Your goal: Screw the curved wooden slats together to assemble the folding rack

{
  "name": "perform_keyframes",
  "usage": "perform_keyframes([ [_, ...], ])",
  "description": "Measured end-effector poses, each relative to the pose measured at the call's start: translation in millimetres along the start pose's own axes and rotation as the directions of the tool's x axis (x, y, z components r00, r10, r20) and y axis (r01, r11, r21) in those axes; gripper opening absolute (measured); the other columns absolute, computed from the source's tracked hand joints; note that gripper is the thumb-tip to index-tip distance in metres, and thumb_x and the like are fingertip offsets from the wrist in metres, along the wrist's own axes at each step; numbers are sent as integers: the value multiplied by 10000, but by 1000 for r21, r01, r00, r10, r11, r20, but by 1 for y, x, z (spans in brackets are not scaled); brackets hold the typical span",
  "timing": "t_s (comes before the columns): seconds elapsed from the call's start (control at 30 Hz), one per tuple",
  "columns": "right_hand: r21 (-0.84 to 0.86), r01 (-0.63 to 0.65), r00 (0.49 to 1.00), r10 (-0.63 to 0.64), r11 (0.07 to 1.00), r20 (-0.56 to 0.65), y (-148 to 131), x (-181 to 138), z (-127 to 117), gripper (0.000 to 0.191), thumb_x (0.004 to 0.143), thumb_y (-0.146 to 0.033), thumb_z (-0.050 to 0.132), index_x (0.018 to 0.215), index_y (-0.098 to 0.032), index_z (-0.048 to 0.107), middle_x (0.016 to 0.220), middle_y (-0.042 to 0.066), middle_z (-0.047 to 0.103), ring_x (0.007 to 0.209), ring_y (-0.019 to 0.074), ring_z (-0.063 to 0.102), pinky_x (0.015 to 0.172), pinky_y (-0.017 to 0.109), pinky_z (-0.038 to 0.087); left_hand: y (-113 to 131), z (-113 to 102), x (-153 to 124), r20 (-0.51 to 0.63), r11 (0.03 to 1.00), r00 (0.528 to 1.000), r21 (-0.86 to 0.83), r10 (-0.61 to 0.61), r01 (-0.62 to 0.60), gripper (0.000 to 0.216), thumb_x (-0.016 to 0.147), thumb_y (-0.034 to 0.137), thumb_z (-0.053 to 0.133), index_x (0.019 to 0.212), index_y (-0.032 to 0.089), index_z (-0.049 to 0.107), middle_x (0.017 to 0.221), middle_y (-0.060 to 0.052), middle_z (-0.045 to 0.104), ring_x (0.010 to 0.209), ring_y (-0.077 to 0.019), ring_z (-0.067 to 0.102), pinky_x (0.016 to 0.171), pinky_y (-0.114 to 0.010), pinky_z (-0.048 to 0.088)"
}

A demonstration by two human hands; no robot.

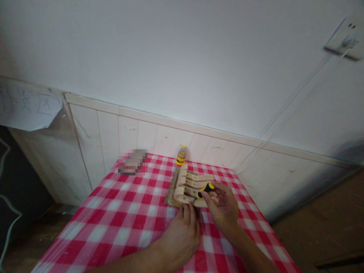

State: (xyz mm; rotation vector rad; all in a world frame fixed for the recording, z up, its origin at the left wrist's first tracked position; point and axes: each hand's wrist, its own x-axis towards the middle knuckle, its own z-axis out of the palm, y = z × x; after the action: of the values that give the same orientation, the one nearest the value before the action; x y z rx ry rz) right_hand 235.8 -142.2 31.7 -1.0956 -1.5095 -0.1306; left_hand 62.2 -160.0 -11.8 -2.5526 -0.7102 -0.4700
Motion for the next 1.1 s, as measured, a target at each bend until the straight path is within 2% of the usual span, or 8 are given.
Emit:
perform_keyframes([
  [0.1, 56, -59, 998, 58, 997, 17, -5, -3, 3, 326, 926, -300, 777, 1239, -272, 690, 1059, 89, 810, 878, 238, 827, 759, 365, 719, 0, 0, 0, -7, 1000, 1000, -10, 9, -9, 360, 1000, 236, 585, 1229, -5, 724, 1305, -360, 678, 1185, -438, 712, 952, -596, 543],
  [0.2, 83, -65, 996, 60, 994, 66, -10, -5, 7, 304, 919, -292, 786, 1215, -289, 717, 1050, 73, 831, 897, 250, 836, 785, 380, 724, 0, 1, 0, -22, 1000, 1000, -12, 6, -6, 350, 995, 233, 584, 1205, 0, 739, 1307, -346, 685, 1173, -438, 719, 940, -583, 553],
  [0.43, 150, -148, 984, 130, 978, 122, -17, -5, 12, 299, 908, -270, 787, 1203, -283, 737, 1042, 68, 848, 873, 254, 847, 764, 377, 733, 1, 1, 0, -61, 1000, 998, -4, -8, 8, 386, 986, 247, 591, 1246, -7, 722, 1301, -339, 691, 1183, -431, 714, 934, -563, 556],
  [0.57, 146, -141, 982, 120, 979, 146, -17, -5, 13, 296, 911, -248, 773, 1203, -289, 744, 1050, 66, 847, 875, 245, 846, 768, 363, 728, 1, 1, 0, -51, 1000, 999, -2, -15, 15, 376, 986, 247, 585, 1226, -1, 734, 1343, -341, 669, 1208, -433, 699, 933, -565, 549],
  [0.87, 195, -155, 952, 93, 969, 292, -20, -2, 12, 326, 1007, -220, 626, 1305, -333, 694, 1236, 68, 809, 1118, 252, 799, 921, 419, 694, 3, 5, 0, -73, 1000, 997, 15, -23, 24, 392, 979, 231, 588, 1262, -8, 717, 1330, -348, 672, 1198, -440, 695, 930, -580, 533],
  [1.1, 126, -107, 944, 62, 986, 323, -25, 4, 8, 336, 976, -182, 639, 1262, -329, 733, 1143, 42, 835, 1032, 234, 814, 923, 394, 682, 3, 4, 0, -53, 1000, 998, 0, -14, 14, 379, 983, 241, 601, 1236, -13, 725, 1333, -356, 667, 1200, -444, 693, 966, -600, 512],
])
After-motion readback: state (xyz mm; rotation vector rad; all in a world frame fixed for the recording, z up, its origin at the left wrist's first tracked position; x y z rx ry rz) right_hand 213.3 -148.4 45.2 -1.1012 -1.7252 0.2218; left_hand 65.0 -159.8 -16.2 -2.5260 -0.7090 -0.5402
